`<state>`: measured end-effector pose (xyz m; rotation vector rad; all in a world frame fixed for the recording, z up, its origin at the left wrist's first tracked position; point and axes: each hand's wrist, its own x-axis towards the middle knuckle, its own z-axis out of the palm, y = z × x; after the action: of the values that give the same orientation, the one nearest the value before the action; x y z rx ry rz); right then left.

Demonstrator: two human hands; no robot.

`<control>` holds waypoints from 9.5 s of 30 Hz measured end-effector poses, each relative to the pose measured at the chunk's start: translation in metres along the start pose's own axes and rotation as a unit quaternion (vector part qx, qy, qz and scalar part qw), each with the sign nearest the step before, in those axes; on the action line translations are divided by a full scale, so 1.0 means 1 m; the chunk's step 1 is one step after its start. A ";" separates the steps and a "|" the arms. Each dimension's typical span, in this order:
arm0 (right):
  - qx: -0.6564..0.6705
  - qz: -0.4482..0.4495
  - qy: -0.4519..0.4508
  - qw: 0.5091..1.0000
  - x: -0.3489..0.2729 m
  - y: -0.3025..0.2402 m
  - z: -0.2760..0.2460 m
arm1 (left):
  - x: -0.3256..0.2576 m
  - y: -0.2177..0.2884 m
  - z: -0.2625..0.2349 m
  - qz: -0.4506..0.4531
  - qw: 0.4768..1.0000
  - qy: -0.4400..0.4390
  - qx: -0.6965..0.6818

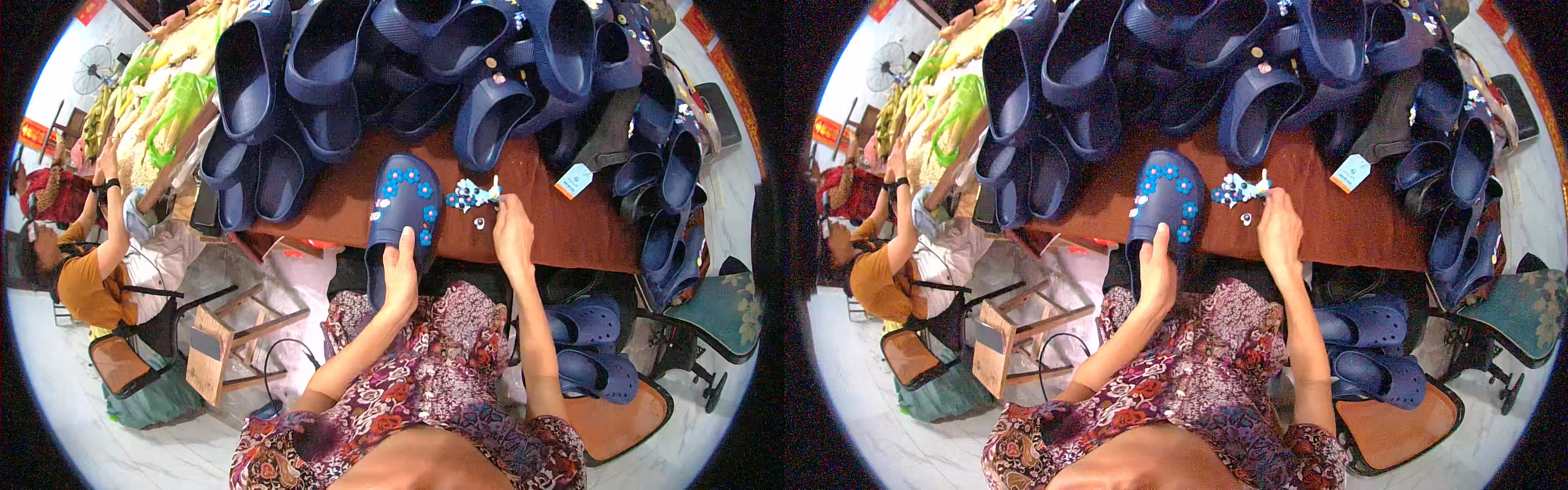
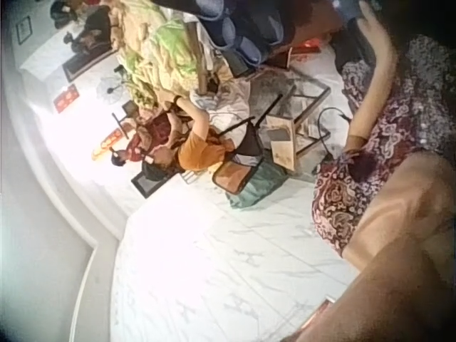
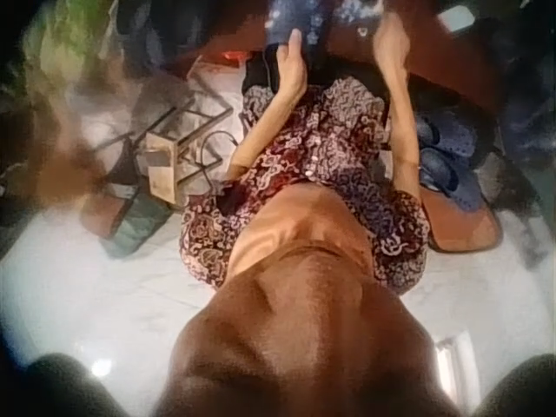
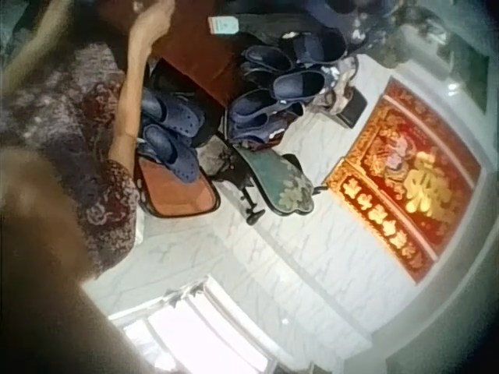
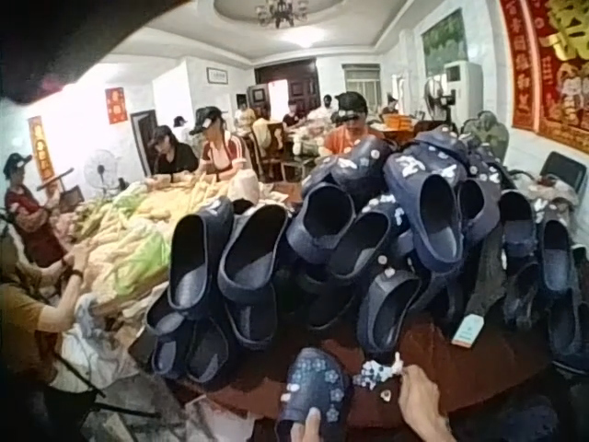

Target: Attaching decorative charms and pins to the holes of clogs.

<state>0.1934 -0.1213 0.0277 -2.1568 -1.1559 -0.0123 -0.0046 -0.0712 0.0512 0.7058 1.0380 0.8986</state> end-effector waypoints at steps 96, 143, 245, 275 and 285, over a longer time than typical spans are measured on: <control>0.078 -0.089 -0.088 0.989 -0.020 -0.082 0.033 | 0.022 0.005 -0.015 -0.026 0.997 -0.047 -0.048; 0.159 -0.023 -0.076 0.984 -0.024 -0.074 0.014 | -0.002 0.005 -0.016 -0.170 0.963 -0.094 -0.185; 0.090 -0.089 0.029 0.992 -0.016 -0.076 0.028 | 0.019 0.005 -0.016 -0.213 0.933 -0.147 -0.248; 0.152 -0.143 -0.053 0.977 -0.003 -0.054 -0.012 | 0.008 0.000 -0.022 -0.197 0.954 -0.150 -0.166; 0.167 -0.138 -0.149 0.965 0.004 -0.051 -0.019 | 0.014 0.006 -0.032 -0.190 0.968 -0.152 -0.055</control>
<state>0.1641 -0.1104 0.0722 -1.7252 -1.5042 0.3685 -0.0327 -0.0538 0.0396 0.5071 0.8049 0.4920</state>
